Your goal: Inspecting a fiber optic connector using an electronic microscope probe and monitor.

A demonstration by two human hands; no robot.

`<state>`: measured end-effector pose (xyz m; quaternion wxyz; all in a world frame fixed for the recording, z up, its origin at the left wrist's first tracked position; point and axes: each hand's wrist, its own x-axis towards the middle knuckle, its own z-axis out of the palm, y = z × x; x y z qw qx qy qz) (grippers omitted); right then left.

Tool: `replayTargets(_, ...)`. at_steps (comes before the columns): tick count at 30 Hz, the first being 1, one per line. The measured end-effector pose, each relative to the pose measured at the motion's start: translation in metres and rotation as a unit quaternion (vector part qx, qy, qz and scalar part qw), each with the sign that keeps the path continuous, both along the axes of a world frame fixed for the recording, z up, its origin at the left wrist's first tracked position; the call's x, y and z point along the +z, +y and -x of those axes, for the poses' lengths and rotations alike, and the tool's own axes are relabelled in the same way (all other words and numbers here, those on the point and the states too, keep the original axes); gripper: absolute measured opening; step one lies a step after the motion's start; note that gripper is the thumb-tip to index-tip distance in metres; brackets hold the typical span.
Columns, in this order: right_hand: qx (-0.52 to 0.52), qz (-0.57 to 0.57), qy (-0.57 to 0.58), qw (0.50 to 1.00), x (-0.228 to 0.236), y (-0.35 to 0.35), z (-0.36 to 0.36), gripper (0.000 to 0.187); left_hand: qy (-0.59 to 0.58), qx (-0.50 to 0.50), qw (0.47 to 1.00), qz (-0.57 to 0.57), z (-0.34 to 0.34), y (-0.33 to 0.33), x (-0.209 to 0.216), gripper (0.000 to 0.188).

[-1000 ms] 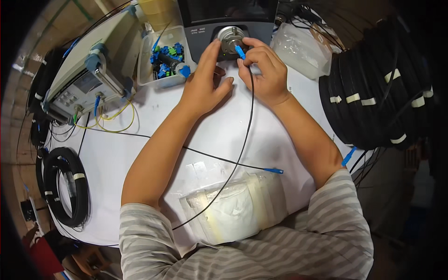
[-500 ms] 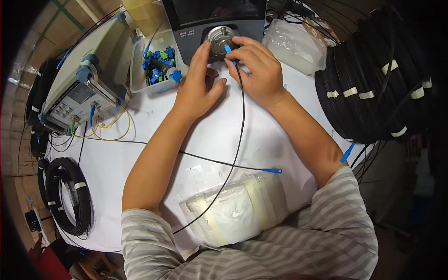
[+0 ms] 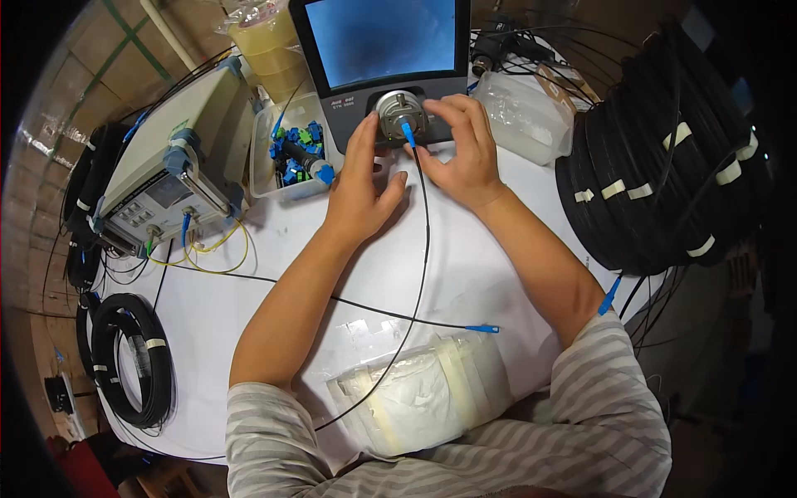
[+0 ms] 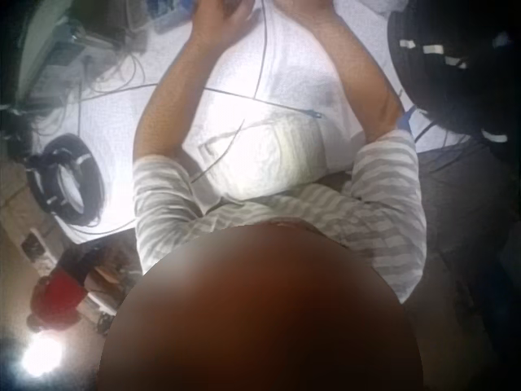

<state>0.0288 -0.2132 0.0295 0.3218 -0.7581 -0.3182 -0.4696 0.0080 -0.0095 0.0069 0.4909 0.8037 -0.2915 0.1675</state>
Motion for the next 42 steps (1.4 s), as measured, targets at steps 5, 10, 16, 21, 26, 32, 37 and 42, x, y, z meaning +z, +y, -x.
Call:
replayTargets(5, 0.001, -0.038, 0.08, 0.996, -0.009, -0.002, -0.01, 0.059, -0.029, 0.021, 0.999, -0.008, -0.003, -0.004, 0.002, 0.092)
replayTargets(10, 0.047, -0.058, 0.123, 0.99, -0.014, -0.003, -0.009, 0.046, -0.01, 0.02, 1.0, -0.002, -0.003, -0.003, 0.001, 0.09)
replayTargets(16, 0.063, -0.079, 0.126, 0.987, -0.011, -0.001, -0.011, 0.035, -0.031, 0.012, 0.999, 0.002, -0.007, -0.003, 0.004, 0.089)
replayTargets(21, 0.085, -0.192, 0.188, 0.96, -0.008, 0.006, -0.015, 0.022, -0.036, 0.012, 0.999, 0.009, -0.006, -0.006, 0.003, 0.089)
replayTargets(26, 0.066, -0.201, 0.265, 0.941, 0.022, 0.02, -0.019, 0.02, -0.032, 0.01, 0.999, 0.002, -0.006, -0.004, 0.001, 0.09)
replayTargets(32, 0.054, -0.229, 0.292, 0.927, 0.028, 0.027, -0.02, 0.018, -0.022, 0.005, 1.0, -0.001, -0.004, -0.004, 0.0, 0.09)
replayTargets(37, 0.051, -0.225, 0.286, 0.93, 0.029, 0.031, -0.02, 0.018, -0.014, 0.008, 1.0, 0.005, -0.006, -0.003, 0.0, 0.089)
replayTargets(42, 0.047, -0.224, 0.275, 0.934, 0.027, 0.031, -0.021, 0.018, -0.013, 0.012, 1.0, 0.008, -0.006, -0.005, 0.0, 0.089)
